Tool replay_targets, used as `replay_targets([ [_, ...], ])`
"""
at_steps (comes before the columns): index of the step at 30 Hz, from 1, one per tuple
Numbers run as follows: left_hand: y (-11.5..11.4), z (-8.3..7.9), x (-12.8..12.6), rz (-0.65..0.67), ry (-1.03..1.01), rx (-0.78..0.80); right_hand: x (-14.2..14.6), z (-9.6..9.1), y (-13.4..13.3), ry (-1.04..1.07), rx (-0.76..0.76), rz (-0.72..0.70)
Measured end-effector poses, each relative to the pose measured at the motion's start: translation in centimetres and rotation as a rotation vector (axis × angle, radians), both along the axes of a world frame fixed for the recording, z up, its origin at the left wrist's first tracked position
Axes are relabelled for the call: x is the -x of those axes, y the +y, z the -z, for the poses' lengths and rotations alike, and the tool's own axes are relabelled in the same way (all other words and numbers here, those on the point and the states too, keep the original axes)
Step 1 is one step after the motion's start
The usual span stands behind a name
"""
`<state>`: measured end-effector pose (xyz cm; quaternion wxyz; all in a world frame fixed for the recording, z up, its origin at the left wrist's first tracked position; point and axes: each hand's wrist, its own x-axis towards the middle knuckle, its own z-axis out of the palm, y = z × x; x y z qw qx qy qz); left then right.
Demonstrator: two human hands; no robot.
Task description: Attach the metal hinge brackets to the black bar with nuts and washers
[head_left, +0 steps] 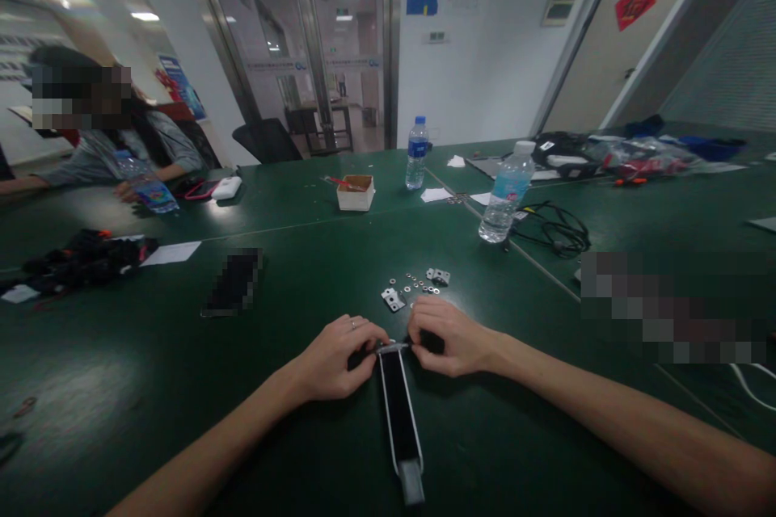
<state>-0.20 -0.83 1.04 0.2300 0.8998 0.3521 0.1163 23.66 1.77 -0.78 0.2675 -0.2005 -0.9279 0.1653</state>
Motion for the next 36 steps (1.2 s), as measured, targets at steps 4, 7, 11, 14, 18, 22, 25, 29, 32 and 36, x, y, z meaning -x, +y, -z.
replay_targets([
  [4, 0.0, 0.01, -0.04, -0.002, -0.01, -0.005, 0.0, 0.24, 0.09, 0.021, -0.012, 0.042],
  [7, 0.03, 0.08, -0.03, 0.0, -0.015, -0.005, -0.05, 0.3, 0.09, 0.008, 0.0, 0.056],
  [11, 0.05, 0.13, -0.01, 0.0, -0.014, -0.002, -0.09, 0.27, 0.1, -0.035, 0.026, 0.022],
  [14, 0.05, 0.14, -0.02, 0.0, -0.017, -0.005, -0.08, 0.24, 0.12, -0.029, 0.036, 0.007],
  [18, 0.05, 0.15, -0.06, 0.007, -0.026, -0.015, -0.09, 0.15, 0.12, -0.031, 0.04, 0.014],
  [22, 0.02, 0.18, -0.05, -0.003, -0.028, -0.012, -0.15, -0.01, 0.07, -0.028, 0.038, -0.003],
  [25, 0.02, 0.22, -0.03, -0.002, -0.03, -0.017, -0.2, -0.12, 0.0, -0.017, 0.037, -0.018],
  [29, 0.05, 0.21, -0.02, 0.0, -0.028, -0.017, -0.22, -0.05, -0.02, 0.0, 0.038, -0.019],
  [32, 0.06, 0.15, -0.03, 0.001, -0.025, -0.008, -0.23, 0.14, 0.02, 0.002, 0.035, -0.016],
  [36, 0.05, 0.07, -0.04, 0.001, -0.022, -0.001, -0.26, 0.3, 0.07, 0.007, 0.032, 0.003],
])
